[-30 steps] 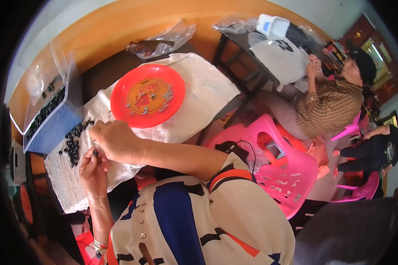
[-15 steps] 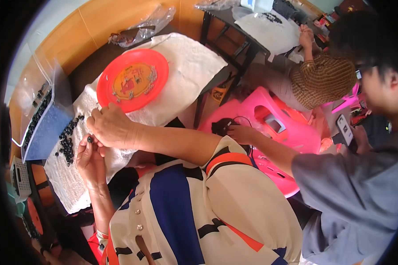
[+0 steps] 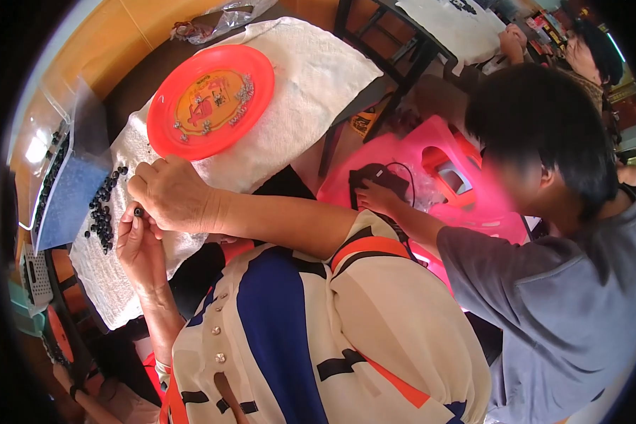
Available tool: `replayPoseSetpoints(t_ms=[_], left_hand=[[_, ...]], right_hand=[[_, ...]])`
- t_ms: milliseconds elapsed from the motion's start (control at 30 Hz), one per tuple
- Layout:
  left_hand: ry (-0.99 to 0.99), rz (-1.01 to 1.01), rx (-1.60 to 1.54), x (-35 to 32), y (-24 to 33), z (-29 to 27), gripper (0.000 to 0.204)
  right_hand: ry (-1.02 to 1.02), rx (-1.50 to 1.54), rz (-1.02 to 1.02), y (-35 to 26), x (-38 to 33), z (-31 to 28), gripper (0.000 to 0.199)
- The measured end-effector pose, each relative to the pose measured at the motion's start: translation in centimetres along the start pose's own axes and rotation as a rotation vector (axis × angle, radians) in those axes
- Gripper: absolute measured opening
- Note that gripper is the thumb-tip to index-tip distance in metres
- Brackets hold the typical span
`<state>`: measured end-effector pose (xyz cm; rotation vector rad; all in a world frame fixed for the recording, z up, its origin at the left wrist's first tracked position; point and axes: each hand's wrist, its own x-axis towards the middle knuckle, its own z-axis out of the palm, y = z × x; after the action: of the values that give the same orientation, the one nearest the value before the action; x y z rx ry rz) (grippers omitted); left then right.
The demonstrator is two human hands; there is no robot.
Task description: Removing seeds or pits from small black fruits and placing them on a plate.
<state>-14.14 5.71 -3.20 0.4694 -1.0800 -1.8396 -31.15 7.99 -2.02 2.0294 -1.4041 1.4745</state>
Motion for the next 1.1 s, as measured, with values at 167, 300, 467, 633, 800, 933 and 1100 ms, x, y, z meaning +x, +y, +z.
replayPoseSetpoints(t_ms=[167,300,467,633,800,933,1100], left_hand=[[0.041,0.001,0.006,0.0,-0.1,0.0,0.024],[0.011,0.020,0.023,0.0,-0.1,0.0,0.024],[0.042,0.034,0.028,-0.2,-0.1,0.0,0.024],[0.044,0.036,0.046,-0.1,-0.4,-0.1,0.025],[0.062,0.042,0.067,0.0,-0.4,-0.5,0.026],[0.123,0.060,0.092,-0.8,0.4,-0.1,0.025],[0.191,-0.069,0.017,0.0,0.5,3.4,0.022]], right_hand=[[0.040,0.060,0.020,0.2,0.0,-0.1,0.032],[0.039,0.100,0.030,0.1,-0.1,-0.1,0.033],[0.031,0.113,0.034,0.0,0.0,-0.2,0.033],[0.048,0.120,0.032,0.3,-0.1,-0.3,0.034],[0.065,0.157,0.024,0.4,-0.1,0.0,0.034],[0.078,0.377,0.030,-0.1,-0.2,0.8,0.031],[-0.148,0.729,0.459,0.7,0.4,-3.2,0.010]])
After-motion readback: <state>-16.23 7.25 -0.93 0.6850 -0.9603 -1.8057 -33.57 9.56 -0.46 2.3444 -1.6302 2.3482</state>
